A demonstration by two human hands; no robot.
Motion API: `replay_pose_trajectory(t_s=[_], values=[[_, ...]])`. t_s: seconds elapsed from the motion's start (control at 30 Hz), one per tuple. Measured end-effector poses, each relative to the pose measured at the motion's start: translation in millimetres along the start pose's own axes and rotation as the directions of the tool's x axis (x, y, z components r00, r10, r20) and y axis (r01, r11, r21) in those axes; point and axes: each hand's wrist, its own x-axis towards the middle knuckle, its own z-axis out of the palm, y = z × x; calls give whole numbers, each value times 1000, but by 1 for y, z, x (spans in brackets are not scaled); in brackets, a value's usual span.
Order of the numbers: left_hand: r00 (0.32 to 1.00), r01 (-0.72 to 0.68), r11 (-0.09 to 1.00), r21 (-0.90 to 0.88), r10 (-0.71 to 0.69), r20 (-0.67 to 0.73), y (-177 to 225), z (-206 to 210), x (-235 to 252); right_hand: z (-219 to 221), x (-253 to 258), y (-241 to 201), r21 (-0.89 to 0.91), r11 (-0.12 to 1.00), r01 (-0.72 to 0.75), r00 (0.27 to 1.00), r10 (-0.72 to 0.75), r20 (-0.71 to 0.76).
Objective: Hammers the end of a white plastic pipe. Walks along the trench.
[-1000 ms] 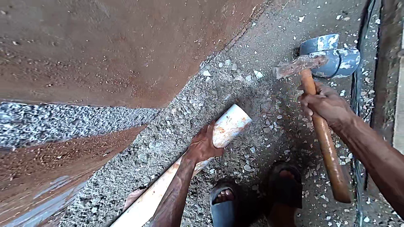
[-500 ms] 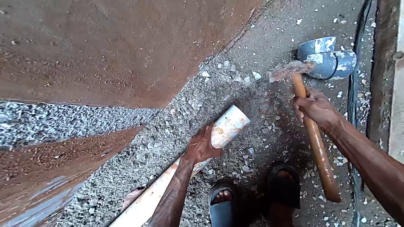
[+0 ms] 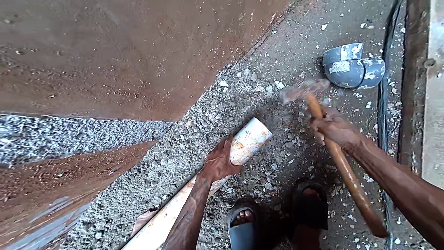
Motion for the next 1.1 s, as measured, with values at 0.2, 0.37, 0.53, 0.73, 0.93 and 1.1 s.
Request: replay_pose_trajectory(t_s=[0.2, 0.37, 0.53, 0.73, 0.93, 1.1], values=[[999, -33, 999, -24, 32, -41, -2, 3, 2, -4, -4, -6, -109, 993, -54, 959, 82, 271], [999, -26, 999, -30, 25, -36, -3, 0, 0, -11, 6, 0, 93, 993, 78, 995, -72, -71], [1000, -3, 1000, 1, 3, -18, -1, 4, 2, 11, -7, -9, -192, 977, -93, 959, 139, 245], [996, -16, 999, -41, 12, -92, -6, 5, -2, 4, -1, 6, -27, 999, -24, 980, 29, 198], [992, -23, 999, -25, 20, -126, -6, 8, -5, -21, 6, 19, 71, 997, -12, 1000, 12, -10], [987, -35, 999, -36, 29, -158, -7, 7, -7, -19, 16, 34, 123, 991, -44, 998, 48, -34]])
